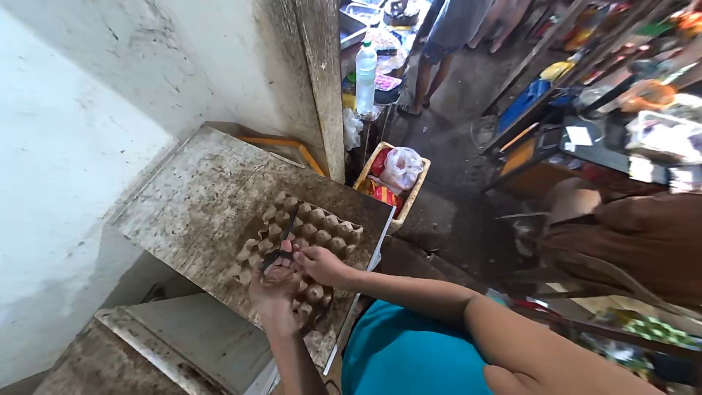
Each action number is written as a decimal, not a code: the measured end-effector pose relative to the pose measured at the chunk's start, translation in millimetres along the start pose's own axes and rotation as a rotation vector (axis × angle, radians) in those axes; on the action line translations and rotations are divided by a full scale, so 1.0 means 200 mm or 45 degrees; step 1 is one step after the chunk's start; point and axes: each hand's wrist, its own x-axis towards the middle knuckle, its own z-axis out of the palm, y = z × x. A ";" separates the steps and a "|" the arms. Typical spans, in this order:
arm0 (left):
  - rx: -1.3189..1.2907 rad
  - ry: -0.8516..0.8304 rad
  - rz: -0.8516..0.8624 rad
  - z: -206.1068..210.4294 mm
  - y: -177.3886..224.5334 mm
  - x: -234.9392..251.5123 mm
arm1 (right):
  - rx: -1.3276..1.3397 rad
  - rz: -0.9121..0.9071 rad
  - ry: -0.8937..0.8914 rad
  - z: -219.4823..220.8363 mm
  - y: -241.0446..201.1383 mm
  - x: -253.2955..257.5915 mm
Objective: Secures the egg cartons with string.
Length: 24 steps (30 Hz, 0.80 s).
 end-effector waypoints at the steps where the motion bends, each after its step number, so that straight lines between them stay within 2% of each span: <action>1: 0.002 0.010 0.015 -0.01 0.00 0.02 | 0.021 0.006 0.030 -0.01 0.01 0.01; 5: 0.123 0.110 0.167 0.06 -0.07 0.00 | -0.094 -0.144 0.019 -0.01 -0.01 0.00; 10: 0.120 0.070 0.145 0.11 -0.03 0.04 | -0.234 -0.260 0.037 0.02 -0.04 -0.08; 14: 0.860 -0.076 0.531 0.00 -0.07 -0.10 | -0.269 -0.251 0.013 -0.01 -0.01 -0.09; 15: 0.893 -0.060 0.536 0.00 -0.08 -0.12 | -0.278 -0.242 0.029 -0.03 -0.01 -0.07; 18: 0.471 0.122 0.278 0.12 -0.11 -0.11 | -0.360 -0.324 0.078 -0.07 0.00 -0.02; 22: 0.430 0.186 0.251 0.15 -0.10 -0.09 | -0.494 -0.528 0.114 -0.06 0.04 -0.01; 24: 0.249 0.302 0.201 0.19 -0.09 0.00 | -0.519 -0.522 0.095 -0.05 0.06 -0.02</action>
